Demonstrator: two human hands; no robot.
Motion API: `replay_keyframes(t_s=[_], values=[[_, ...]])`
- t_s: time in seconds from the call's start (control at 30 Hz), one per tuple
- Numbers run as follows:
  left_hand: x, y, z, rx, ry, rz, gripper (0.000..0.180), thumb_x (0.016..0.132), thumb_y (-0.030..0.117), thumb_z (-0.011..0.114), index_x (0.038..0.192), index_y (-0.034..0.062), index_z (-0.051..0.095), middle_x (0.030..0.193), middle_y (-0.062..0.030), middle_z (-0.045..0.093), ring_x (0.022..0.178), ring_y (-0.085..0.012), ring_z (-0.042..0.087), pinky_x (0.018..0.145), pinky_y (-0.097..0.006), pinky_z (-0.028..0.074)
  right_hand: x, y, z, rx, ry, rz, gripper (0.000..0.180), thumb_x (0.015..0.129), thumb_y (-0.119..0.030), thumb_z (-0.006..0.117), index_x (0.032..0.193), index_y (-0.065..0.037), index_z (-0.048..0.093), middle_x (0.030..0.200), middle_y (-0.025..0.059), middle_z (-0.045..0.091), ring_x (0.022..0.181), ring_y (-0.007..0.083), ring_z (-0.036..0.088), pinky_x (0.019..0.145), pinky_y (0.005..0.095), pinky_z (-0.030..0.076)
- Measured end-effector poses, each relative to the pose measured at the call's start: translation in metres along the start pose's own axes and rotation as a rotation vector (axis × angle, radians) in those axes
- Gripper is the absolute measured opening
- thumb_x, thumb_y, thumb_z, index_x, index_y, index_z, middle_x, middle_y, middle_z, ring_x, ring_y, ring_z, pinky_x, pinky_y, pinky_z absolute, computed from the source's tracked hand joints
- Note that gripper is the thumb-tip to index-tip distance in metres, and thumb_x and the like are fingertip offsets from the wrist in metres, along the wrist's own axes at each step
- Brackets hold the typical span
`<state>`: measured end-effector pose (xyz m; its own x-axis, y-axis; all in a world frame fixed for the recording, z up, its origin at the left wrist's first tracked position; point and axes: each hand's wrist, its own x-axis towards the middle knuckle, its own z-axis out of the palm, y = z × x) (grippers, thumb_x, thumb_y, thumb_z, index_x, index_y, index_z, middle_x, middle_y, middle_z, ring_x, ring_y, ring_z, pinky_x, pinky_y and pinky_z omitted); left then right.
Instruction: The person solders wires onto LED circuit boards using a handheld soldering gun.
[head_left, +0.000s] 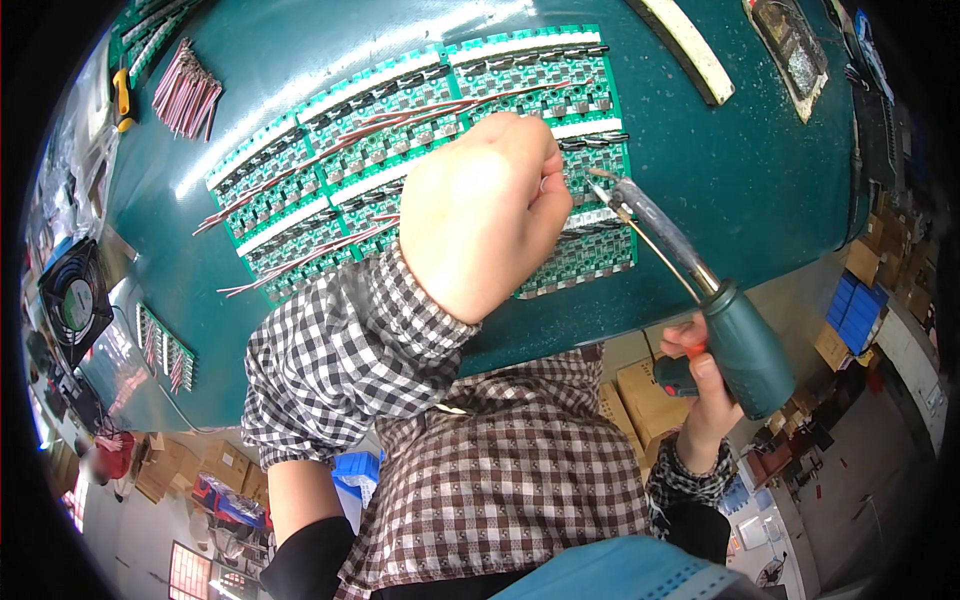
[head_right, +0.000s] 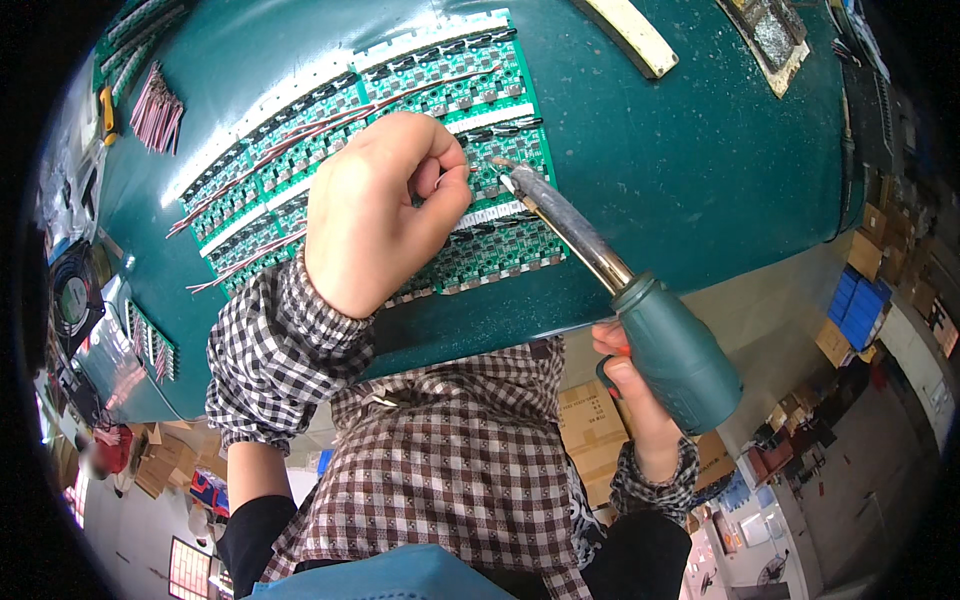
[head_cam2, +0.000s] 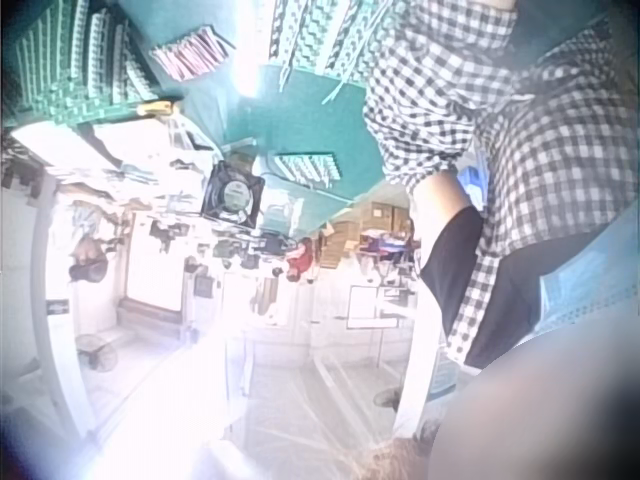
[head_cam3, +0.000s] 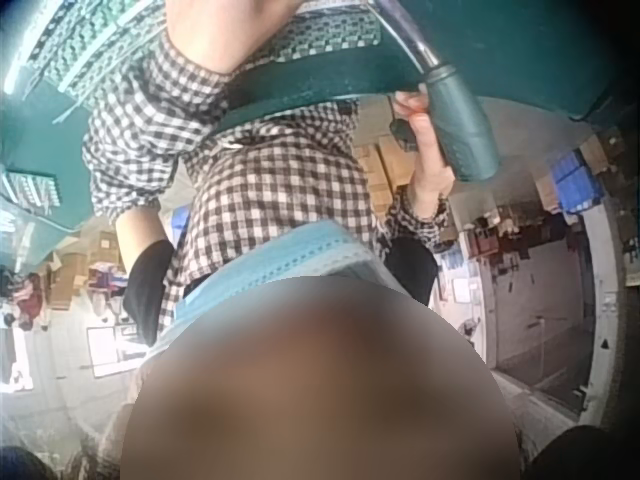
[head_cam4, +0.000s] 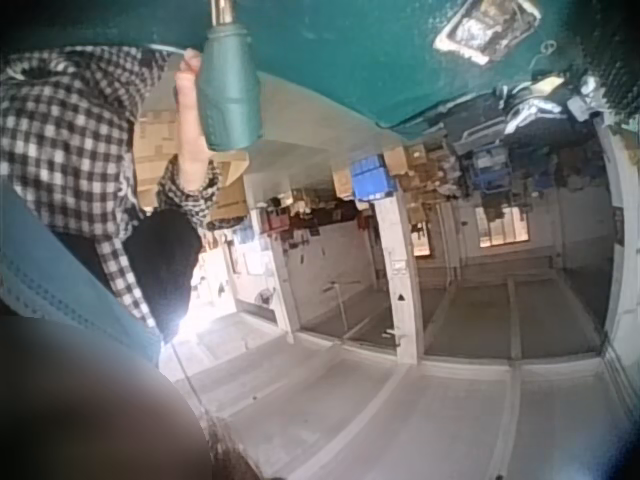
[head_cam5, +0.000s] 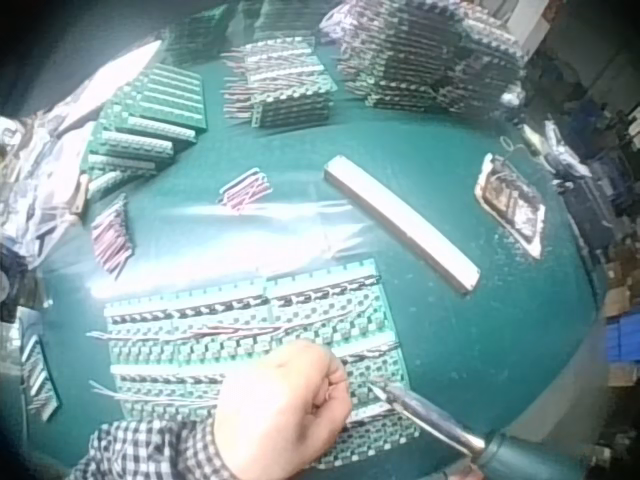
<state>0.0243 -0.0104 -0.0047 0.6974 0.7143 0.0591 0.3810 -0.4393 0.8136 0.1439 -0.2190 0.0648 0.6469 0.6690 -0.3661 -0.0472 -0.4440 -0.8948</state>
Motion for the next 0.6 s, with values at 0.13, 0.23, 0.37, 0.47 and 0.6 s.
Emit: replay_keyframes(t_s=[0.13, 0.23, 0.37, 0.47, 0.6], values=[[-0.0001, 0.0007, -0.0012, 0.0, -0.01, -0.01, 0.01, 0.068, 0.002, 0.063, 0.073, 0.0064, 0.055, 0.062, -0.0036, 0.048, 0.05, -0.0157, 0.048, 0.048, -0.027, 0.04, -0.0013, -0.0007, 0.0018, -0.053, -0.004, 0.001, 0.042, 0.079, -0.019, 0.063, 0.11, 0.009, 0.054, 0.087, 0.0135, 0.061, 0.08, 0.0255, 0.063, 0.067, 0.0361, 0.056], [0.0003, 0.0, -0.0017, -0.002, -0.013, 0.001, 0.01, 0.068, 0.002, 0.063, 0.073, 0.0064, 0.055, 0.062, -0.0037, 0.048, 0.05, -0.0159, 0.047, 0.048, -0.027, 0.04, -0.0018, 0.0004, 0.0024, -0.053, 0.007, -0.022, 0.042, 0.079, -0.018, 0.064, 0.11, 0.009, 0.054, 0.086, 0.0138, 0.061, 0.079, 0.0252, 0.063, 0.067, 0.0359, 0.056], [0.0003, -0.0004, -0.0018, 0.006, -0.016, 0.007, 0.01, 0.068, 0.002, 0.063, 0.073, 0.0063, 0.055, 0.061, -0.0038, 0.048, 0.05, -0.0162, 0.048, 0.048, -0.027, 0.04, -0.0013, 0.0003, 0.003, -0.055, 0.017, -0.033, 0.042, 0.079, -0.018, 0.064, 0.109, 0.01, 0.055, 0.084, 0.0136, 0.061, 0.078, 0.0253, 0.062, 0.067, 0.036, 0.056], [0.0002, -0.0009, -0.0014, 0.005, -0.017, 0.003, 0.01, 0.068, 0.002, 0.063, 0.073, 0.0064, 0.055, 0.061, -0.0038, 0.048, 0.05, -0.0164, 0.048, 0.048, -0.028, 0.04, -0.0008, -0.0004, 0.0036, -0.061, 0.017, -0.037, 0.041, 0.079, -0.018, 0.064, 0.109, 0.01, 0.055, 0.084, 0.0136, 0.06, 0.078, 0.0252, 0.062, 0.067, 0.0363, 0.056], [0.0005, -0.0008, -0.001, 0.011, -0.016, 0.005, 0.01, 0.068, 0.002, 0.063, 0.073, 0.0064, 0.055, 0.061, -0.0038, 0.048, 0.05, -0.0166, 0.048, 0.048, -0.028, 0.041, -0.0018, -0.0008, 0.0048, -0.05, 0.03, -0.025, 0.041, 0.079, -0.017, 0.064, 0.108, 0.01, 0.055, 0.084, 0.0137, 0.06, 0.078, 0.0251, 0.061, 0.068, 0.0365, 0.055]])
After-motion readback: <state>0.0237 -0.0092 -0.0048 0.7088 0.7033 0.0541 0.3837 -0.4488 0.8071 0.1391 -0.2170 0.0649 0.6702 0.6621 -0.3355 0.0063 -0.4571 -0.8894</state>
